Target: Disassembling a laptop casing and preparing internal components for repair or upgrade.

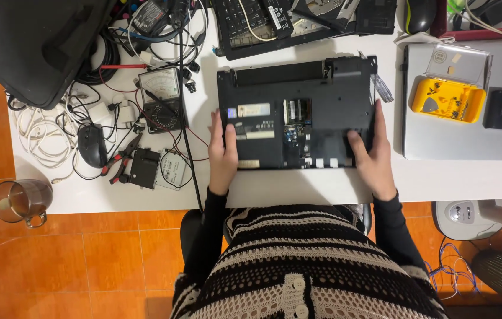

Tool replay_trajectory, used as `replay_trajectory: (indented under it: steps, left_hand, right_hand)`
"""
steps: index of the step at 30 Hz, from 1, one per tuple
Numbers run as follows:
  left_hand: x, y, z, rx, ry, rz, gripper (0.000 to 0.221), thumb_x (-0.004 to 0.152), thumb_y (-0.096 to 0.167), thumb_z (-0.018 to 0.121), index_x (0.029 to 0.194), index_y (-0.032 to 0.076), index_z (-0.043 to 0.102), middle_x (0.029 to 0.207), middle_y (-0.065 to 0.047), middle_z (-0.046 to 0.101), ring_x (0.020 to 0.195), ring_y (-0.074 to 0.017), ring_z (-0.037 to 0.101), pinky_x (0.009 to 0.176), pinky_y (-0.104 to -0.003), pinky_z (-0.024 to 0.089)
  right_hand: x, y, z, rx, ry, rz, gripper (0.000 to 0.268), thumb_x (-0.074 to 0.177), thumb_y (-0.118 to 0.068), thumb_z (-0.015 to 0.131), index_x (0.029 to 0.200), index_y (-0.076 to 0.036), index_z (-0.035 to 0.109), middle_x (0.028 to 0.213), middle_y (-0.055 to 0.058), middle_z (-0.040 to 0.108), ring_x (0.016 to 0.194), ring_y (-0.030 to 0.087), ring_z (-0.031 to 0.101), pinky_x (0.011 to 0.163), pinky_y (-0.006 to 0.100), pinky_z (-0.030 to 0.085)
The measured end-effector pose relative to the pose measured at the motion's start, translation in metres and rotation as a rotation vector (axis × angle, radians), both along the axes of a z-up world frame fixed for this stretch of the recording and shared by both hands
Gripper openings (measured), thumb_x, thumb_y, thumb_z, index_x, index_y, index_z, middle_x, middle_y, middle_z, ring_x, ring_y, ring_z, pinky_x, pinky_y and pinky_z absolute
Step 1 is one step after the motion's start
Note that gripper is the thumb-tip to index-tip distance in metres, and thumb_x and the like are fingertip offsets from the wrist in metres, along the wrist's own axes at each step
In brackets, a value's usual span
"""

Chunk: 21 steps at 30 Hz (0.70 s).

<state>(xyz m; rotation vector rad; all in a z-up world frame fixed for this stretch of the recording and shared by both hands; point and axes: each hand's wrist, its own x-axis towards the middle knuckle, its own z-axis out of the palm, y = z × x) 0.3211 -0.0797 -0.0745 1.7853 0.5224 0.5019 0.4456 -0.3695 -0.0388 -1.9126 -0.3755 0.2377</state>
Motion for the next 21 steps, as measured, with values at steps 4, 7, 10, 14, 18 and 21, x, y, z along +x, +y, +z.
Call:
replay_trajectory:
  steps: [4, 7, 10, 14, 18, 21]
  left_hand:
    - [0.019, 0.007, -0.023, 0.091, 0.029, -0.005, 0.057, 0.112, 0.028, 0.040, 0.157, -0.008, 0.032, 0.163, -0.029, 0.037, 0.160, -0.0400, 0.014, 0.129, -0.050, 0.000]
    - [0.026, 0.008, -0.036, 0.155, 0.086, 0.033, 0.059, 0.112, 0.029, 0.041, 0.156, -0.009, 0.031, 0.162, -0.028, 0.037, 0.160, -0.0405, 0.012, 0.129, -0.053, -0.001]
    - [0.022, 0.004, -0.035, 0.192, 0.118, 0.055, 0.060, 0.112, 0.029, 0.041, 0.156, -0.010, 0.029, 0.164, -0.028, 0.033, 0.160, -0.0406, 0.009, 0.129, -0.054, -0.001]
    - [0.018, 0.002, -0.033, 0.221, 0.111, 0.039, 0.061, 0.113, 0.028, 0.039, 0.158, -0.010, 0.025, 0.169, -0.027, 0.024, 0.161, -0.0398, 0.006, 0.129, -0.055, 0.000]
    - [0.017, 0.002, -0.033, 0.257, 0.132, 0.022, 0.062, 0.113, 0.029, 0.039, 0.159, -0.010, 0.024, 0.170, -0.026, 0.021, 0.162, -0.0393, 0.006, 0.130, -0.055, 0.002]
    - [0.017, 0.002, -0.030, 0.287, 0.148, 0.002, 0.063, 0.113, 0.029, 0.039, 0.160, -0.009, 0.021, 0.171, -0.026, 0.019, 0.162, -0.0401, 0.005, 0.130, -0.055, 0.002]
  right_hand:
    - [0.022, 0.005, -0.009, -0.081, -0.106, 0.014, 0.074, 0.105, -0.021, 0.059, 0.163, 0.006, 0.022, 0.163, 0.031, 0.039, 0.155, 0.037, 0.038, 0.126, 0.038, 0.027]
    - [0.030, 0.007, -0.014, -0.124, -0.142, 0.015, 0.071, 0.105, -0.020, 0.059, 0.162, 0.006, 0.025, 0.161, 0.032, 0.041, 0.153, 0.038, 0.040, 0.125, 0.039, 0.029]
    - [0.030, 0.007, -0.017, -0.148, -0.180, 0.033, 0.070, 0.105, -0.020, 0.059, 0.162, 0.006, 0.026, 0.160, 0.033, 0.041, 0.151, 0.039, 0.041, 0.124, 0.041, 0.031]
    - [0.027, 0.014, -0.013, -0.177, -0.130, 0.029, 0.072, 0.103, -0.022, 0.058, 0.162, 0.004, 0.026, 0.156, 0.030, 0.046, 0.148, 0.037, 0.046, 0.123, 0.041, 0.034]
    - [0.026, 0.012, -0.018, -0.219, -0.212, 0.032, 0.071, 0.104, -0.020, 0.060, 0.162, 0.006, 0.027, 0.158, 0.033, 0.043, 0.150, 0.042, 0.043, 0.124, 0.043, 0.033]
    - [0.026, 0.014, -0.017, -0.225, -0.173, 0.010, 0.073, 0.101, -0.021, 0.059, 0.161, 0.005, 0.027, 0.159, 0.032, 0.042, 0.150, 0.043, 0.042, 0.124, 0.043, 0.031]
